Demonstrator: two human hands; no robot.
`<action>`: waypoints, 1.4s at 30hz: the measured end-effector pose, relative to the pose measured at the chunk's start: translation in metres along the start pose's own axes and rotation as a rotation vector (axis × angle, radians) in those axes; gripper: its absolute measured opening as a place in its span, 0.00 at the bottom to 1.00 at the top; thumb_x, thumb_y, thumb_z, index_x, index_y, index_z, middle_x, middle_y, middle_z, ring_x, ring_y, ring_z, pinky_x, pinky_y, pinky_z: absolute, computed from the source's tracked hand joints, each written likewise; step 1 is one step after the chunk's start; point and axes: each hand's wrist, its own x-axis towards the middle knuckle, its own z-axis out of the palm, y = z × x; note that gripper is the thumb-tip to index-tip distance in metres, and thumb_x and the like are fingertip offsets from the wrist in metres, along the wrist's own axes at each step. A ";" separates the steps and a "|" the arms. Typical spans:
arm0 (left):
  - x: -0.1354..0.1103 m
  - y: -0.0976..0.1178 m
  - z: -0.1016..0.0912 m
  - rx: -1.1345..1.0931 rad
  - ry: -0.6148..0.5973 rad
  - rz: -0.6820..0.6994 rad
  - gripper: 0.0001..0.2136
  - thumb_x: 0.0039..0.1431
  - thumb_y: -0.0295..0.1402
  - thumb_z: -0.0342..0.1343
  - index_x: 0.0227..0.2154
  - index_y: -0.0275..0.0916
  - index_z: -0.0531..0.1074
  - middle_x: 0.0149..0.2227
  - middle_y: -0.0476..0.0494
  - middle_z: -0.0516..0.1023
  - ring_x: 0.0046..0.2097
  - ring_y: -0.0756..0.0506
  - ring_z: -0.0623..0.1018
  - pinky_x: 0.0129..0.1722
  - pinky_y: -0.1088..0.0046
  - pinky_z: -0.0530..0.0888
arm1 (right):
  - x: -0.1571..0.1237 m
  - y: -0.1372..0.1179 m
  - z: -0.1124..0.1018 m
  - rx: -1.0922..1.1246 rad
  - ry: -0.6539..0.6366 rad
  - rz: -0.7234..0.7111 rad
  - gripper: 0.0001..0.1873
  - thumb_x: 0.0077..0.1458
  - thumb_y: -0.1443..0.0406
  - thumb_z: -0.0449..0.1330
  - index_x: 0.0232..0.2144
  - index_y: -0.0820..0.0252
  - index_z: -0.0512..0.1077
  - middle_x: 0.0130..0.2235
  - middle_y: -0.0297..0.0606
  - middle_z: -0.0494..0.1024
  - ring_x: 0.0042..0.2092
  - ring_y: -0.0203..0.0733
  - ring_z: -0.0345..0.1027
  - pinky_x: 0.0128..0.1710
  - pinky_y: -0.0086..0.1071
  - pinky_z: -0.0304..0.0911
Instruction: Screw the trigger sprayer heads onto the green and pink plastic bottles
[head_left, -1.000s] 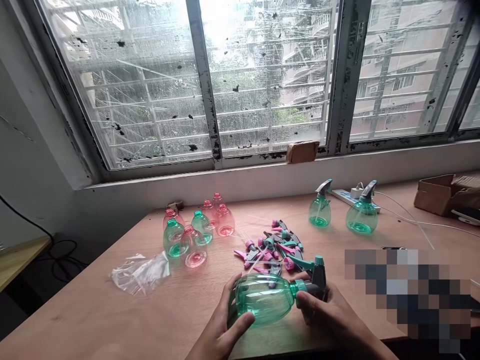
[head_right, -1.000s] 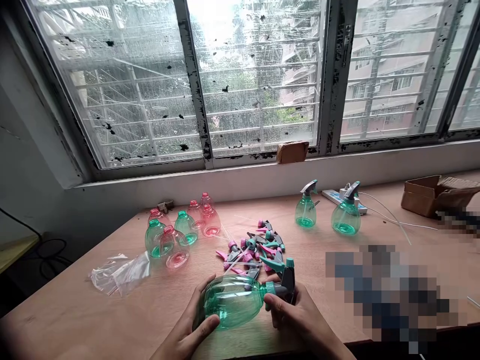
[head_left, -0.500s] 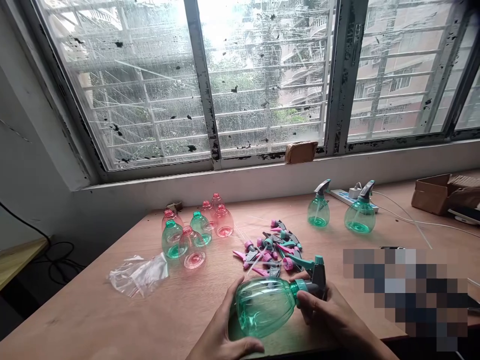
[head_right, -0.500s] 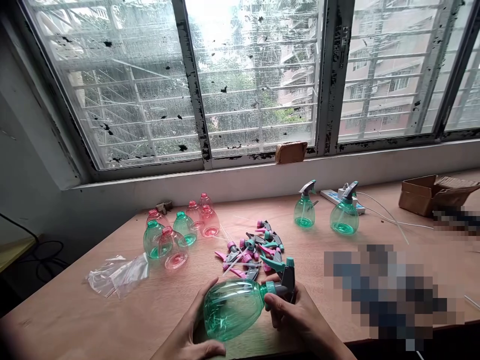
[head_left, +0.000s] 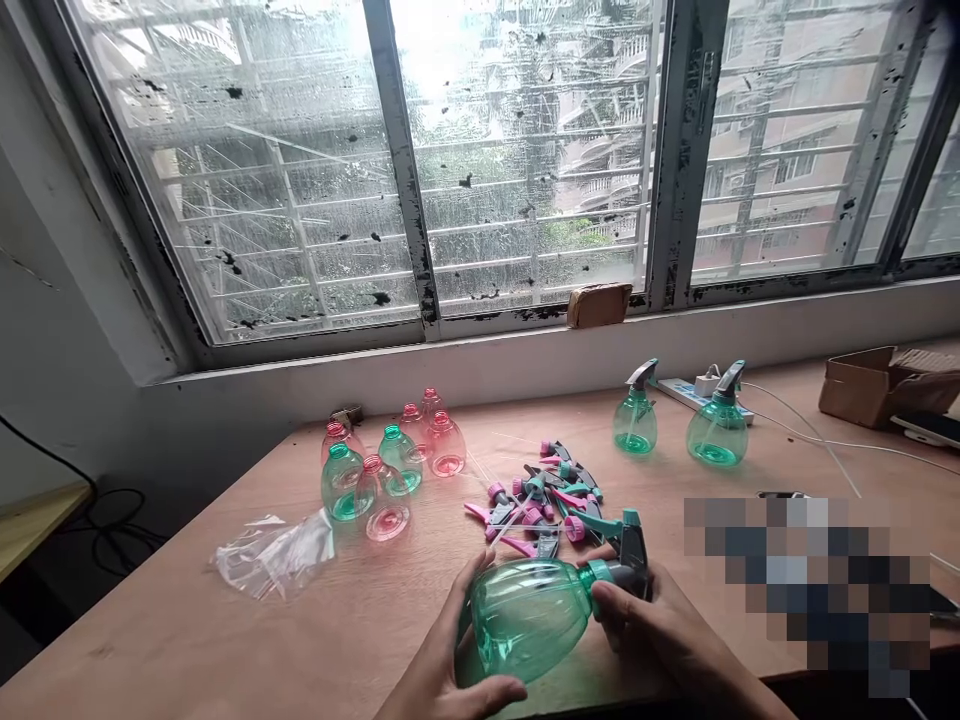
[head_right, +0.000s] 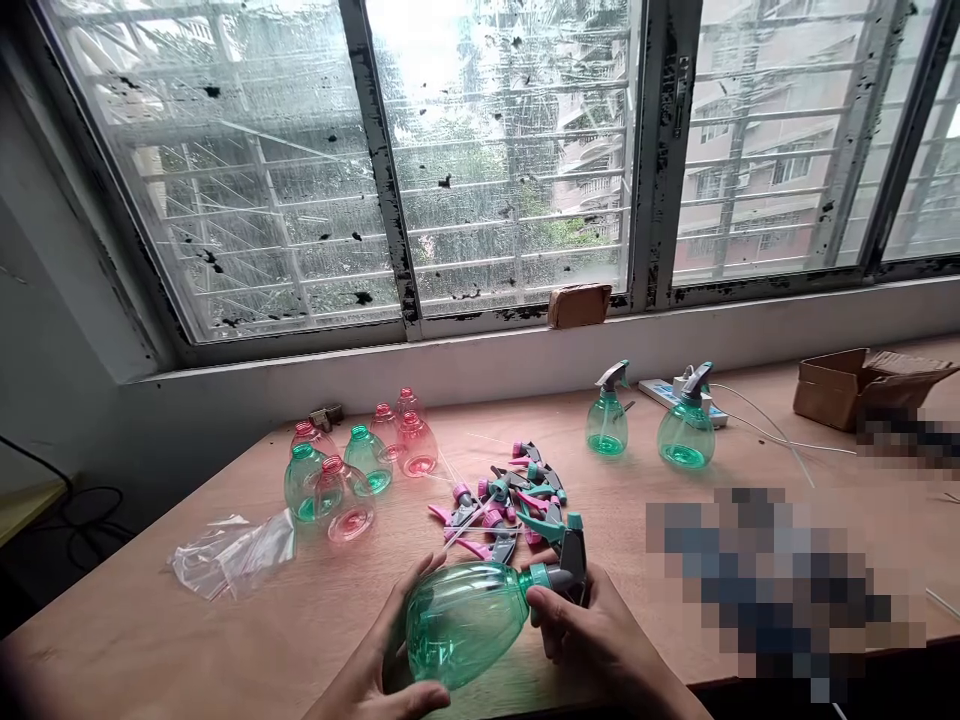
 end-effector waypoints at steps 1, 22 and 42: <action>0.000 -0.003 0.000 0.016 0.001 0.011 0.48 0.53 0.43 0.70 0.71 0.50 0.47 0.74 0.40 0.50 0.74 0.33 0.49 0.72 0.51 0.49 | 0.000 0.000 0.000 -0.010 -0.003 -0.005 0.27 0.45 0.50 0.74 0.39 0.62 0.74 0.21 0.30 0.76 0.19 0.34 0.65 0.20 0.28 0.61; -0.002 -0.002 0.001 0.139 0.017 -0.016 0.51 0.55 0.36 0.69 0.72 0.52 0.39 0.75 0.42 0.46 0.75 0.35 0.45 0.73 0.51 0.40 | -0.004 -0.006 0.005 0.000 0.027 0.033 0.28 0.42 0.49 0.75 0.39 0.60 0.75 0.21 0.29 0.74 0.19 0.34 0.63 0.20 0.28 0.59; -0.002 0.001 0.002 0.144 0.023 -0.041 0.53 0.53 0.42 0.70 0.72 0.51 0.38 0.76 0.42 0.42 0.75 0.35 0.42 0.73 0.52 0.39 | -0.003 -0.005 0.004 0.008 0.008 0.015 0.27 0.45 0.51 0.75 0.40 0.62 0.74 0.22 0.29 0.76 0.20 0.34 0.65 0.21 0.28 0.60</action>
